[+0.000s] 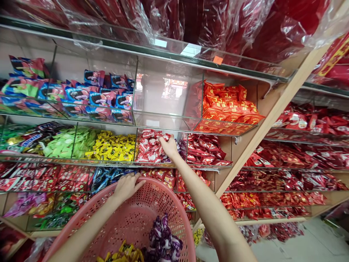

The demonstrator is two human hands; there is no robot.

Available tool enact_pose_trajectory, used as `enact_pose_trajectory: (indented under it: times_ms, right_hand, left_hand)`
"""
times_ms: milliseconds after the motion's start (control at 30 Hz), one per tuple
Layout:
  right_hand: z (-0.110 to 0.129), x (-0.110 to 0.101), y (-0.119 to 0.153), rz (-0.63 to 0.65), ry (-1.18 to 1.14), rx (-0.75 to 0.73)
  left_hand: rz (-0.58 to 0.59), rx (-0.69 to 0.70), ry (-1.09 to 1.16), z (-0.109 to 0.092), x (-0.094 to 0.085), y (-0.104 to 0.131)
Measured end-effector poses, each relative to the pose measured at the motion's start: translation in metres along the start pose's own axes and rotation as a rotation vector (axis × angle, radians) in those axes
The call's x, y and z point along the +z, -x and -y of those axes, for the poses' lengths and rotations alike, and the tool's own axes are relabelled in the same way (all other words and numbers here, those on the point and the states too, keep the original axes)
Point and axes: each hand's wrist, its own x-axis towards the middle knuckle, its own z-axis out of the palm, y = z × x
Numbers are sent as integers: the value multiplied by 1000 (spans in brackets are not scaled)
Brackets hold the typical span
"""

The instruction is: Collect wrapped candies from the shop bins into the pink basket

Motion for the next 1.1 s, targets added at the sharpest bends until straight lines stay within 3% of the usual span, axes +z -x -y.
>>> enact_pose_trajectory:
  times_ms: [133, 333, 600, 767, 833, 967, 1100]
  right_hand:
    - [5, -4, -1, -63, -274, 199]
    - [18, -17, 15, 170, -601, 278]
    - [22, -27, 99, 410, -660, 359]
    - [-14, 0, 144, 556, -505, 500]
    - [-40, 14, 150, 595, -411, 449]
    - [-91, 33, 146, 522, -20, 320]
    - [-121, 48, 144, 506, 462, 153]
  left_hand:
    - [-11, 12, -16, 1, 1, 0]
    - [7, -1, 3, -1, -1, 0]
    - [-10, 24, -12, 0, 1, 0]
    - [3, 26, -39, 0, 2, -2]
    - [-1, 31, -46, -1, 2, -2]
    - [-2, 25, -27, -1, 0, -1]
    - [-14, 29, -18, 0, 0, 0]
